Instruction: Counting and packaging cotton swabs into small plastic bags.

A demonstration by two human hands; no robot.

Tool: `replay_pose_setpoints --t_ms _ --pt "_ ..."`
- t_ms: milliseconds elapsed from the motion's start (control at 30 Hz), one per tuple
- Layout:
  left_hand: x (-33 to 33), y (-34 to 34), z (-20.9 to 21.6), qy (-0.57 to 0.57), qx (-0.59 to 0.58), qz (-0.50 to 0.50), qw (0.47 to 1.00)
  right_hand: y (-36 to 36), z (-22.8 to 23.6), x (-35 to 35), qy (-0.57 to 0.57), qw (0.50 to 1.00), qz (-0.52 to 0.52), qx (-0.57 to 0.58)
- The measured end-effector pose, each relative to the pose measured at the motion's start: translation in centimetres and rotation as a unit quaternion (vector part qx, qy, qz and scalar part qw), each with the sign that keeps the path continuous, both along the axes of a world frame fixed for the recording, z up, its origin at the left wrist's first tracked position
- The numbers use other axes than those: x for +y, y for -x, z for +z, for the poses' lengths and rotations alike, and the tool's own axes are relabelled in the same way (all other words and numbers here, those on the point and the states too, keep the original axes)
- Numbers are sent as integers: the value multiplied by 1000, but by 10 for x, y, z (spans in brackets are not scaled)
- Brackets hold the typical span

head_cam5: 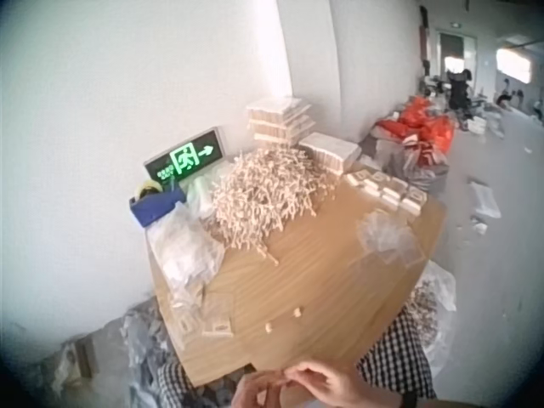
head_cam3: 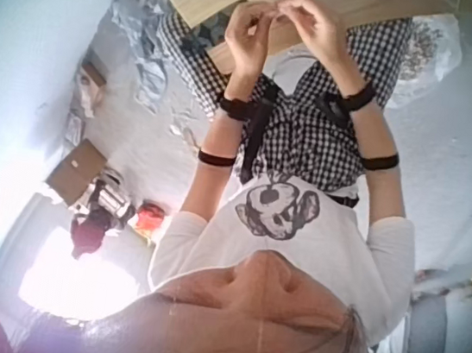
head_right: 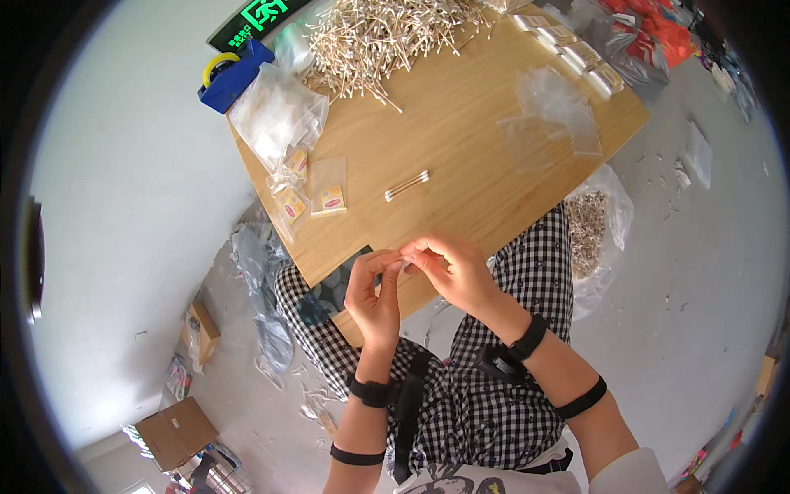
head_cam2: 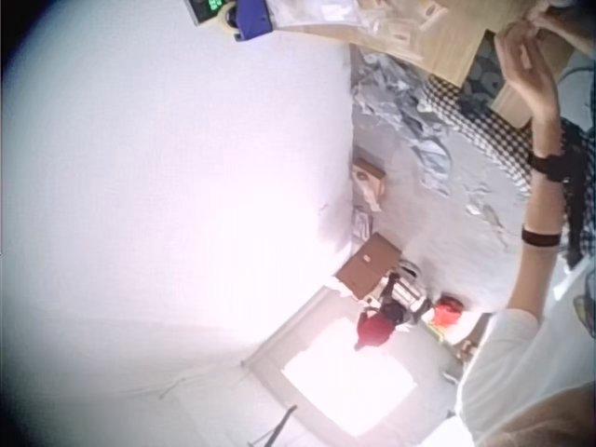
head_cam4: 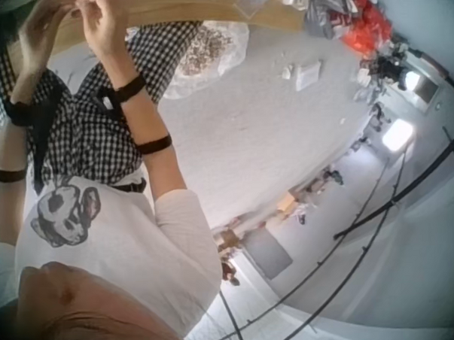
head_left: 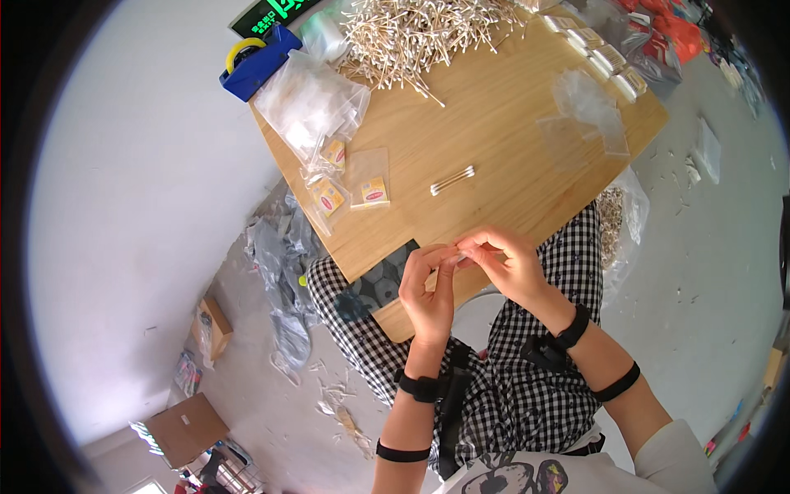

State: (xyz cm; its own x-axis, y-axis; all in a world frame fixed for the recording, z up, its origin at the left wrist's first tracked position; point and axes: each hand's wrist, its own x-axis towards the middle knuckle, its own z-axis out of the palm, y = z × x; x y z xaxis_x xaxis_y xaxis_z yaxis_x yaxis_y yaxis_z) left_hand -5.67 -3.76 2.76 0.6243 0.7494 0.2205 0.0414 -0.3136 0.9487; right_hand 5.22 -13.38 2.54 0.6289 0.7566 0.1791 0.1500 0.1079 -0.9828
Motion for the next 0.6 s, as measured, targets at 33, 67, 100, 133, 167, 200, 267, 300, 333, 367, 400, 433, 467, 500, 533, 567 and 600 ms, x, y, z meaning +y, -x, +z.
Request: replay_pose_setpoints --t_ms 33,67,100,133,167,200,267,300,333,367,400,433,467,500,533,567,600 --pt "1 -1 0 1 -1 0 1000 -1 -1 0 13 1000 -10 -11" --pt "3 -2 2 22 -10 -19 1000 -1 -2 0 25 999 -21 -22" --pt "5 -1 4 43 -18 -36 998 -2 -3 0 27 999 -20 -22" --pt "6 1 1 45 -18 -35 998 -4 -2 0 21 1000 -8 -5" --pt "7 4 -4 72 -15 -41 996 -4 -2 -1 14 1000 4 12" --pt "7 6 -6 99 -11 -46 994 -4 2 -1 15 1000 5 12" --pt "8 6 -7 140 -21 -46 989 -1 9 -1 24 994 3 110" --pt "9 5 -7 180 -30 -48 982 -1 9 -1 24 994 5 111" --pt "9 6 -6 180 -29 -46 982 -1 8 -1 20 995 5 101" --pt "9 6 -4 166 -27 -43 985 0 7 -2 17 996 6 92" --pt "8 5 -2 153 -26 -40 987 -1 7 -2 17 996 7 91" --pt "7 4 0 154 -27 -40 987 -1 6 -3 23 996 6 82" --pt "6 4 4 108 -13 -34 994 -1 5 -4 28 997 5 73" --pt "5 3 6 60 1 -28 998 -2 3 -5 28 997 5 72" --pt "4 4 6 60 0 -28 998 -2 2 -6 28 999 5 20" --pt "1 6 6 34 6 -24 999 -3 1 -7 29 999 5 -31" --pt "0 8 6 7 13 -19 1000 -1 -1 -7 29 999 6 -31"
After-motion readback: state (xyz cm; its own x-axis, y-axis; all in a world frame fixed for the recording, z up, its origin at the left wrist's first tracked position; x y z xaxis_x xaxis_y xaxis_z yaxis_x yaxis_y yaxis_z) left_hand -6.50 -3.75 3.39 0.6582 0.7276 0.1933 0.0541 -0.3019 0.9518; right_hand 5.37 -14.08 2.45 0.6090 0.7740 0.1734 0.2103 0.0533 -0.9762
